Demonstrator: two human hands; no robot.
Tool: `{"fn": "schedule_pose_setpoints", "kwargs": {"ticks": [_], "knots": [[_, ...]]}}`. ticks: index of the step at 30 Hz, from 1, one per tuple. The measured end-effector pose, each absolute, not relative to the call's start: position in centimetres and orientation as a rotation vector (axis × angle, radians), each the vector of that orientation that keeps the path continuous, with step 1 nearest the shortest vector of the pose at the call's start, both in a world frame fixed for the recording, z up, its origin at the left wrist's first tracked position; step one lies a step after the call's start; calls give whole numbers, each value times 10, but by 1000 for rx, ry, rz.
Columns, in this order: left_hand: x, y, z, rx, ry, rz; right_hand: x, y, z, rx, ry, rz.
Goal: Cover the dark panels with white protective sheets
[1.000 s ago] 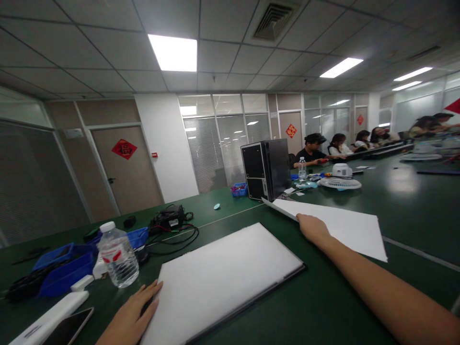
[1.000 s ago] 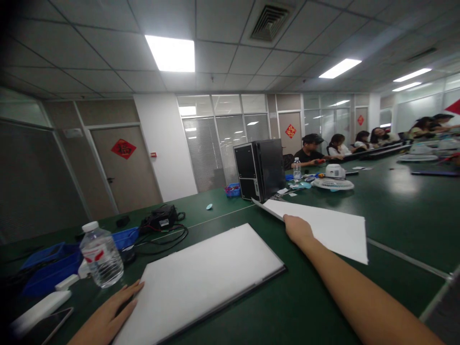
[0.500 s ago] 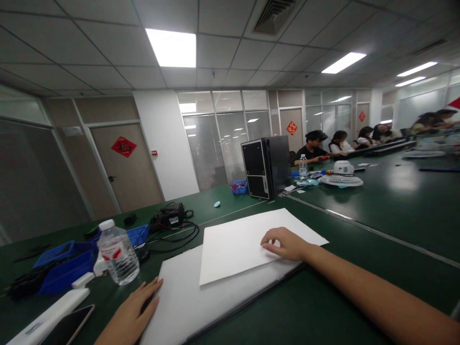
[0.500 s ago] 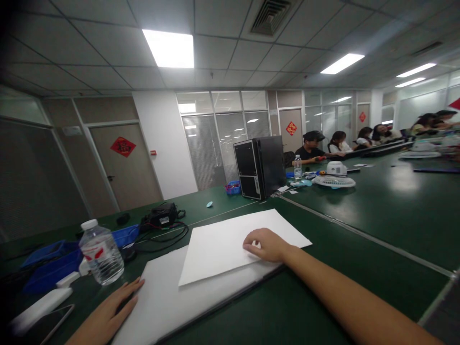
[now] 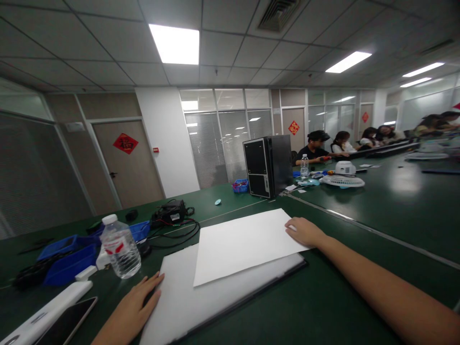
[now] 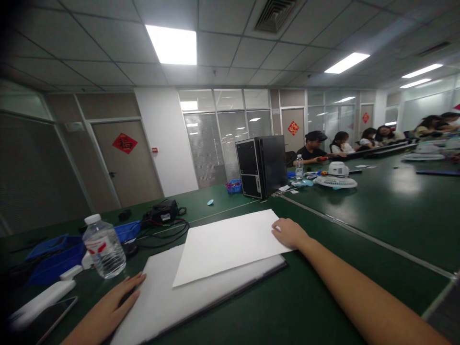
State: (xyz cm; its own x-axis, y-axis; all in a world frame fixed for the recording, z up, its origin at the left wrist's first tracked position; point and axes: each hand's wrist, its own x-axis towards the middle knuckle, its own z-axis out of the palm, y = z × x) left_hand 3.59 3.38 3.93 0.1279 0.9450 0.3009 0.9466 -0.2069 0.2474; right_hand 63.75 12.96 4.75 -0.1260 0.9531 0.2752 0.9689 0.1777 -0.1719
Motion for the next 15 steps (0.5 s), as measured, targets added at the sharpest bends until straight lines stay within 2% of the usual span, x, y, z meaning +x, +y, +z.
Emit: {"fn": "schedule_pose_setpoints", "kwargs": {"ticks": [15], "knots": [[33, 39, 34, -2358, -2011, -570, 574, 106, 62, -1391, -2391, 55]]}}
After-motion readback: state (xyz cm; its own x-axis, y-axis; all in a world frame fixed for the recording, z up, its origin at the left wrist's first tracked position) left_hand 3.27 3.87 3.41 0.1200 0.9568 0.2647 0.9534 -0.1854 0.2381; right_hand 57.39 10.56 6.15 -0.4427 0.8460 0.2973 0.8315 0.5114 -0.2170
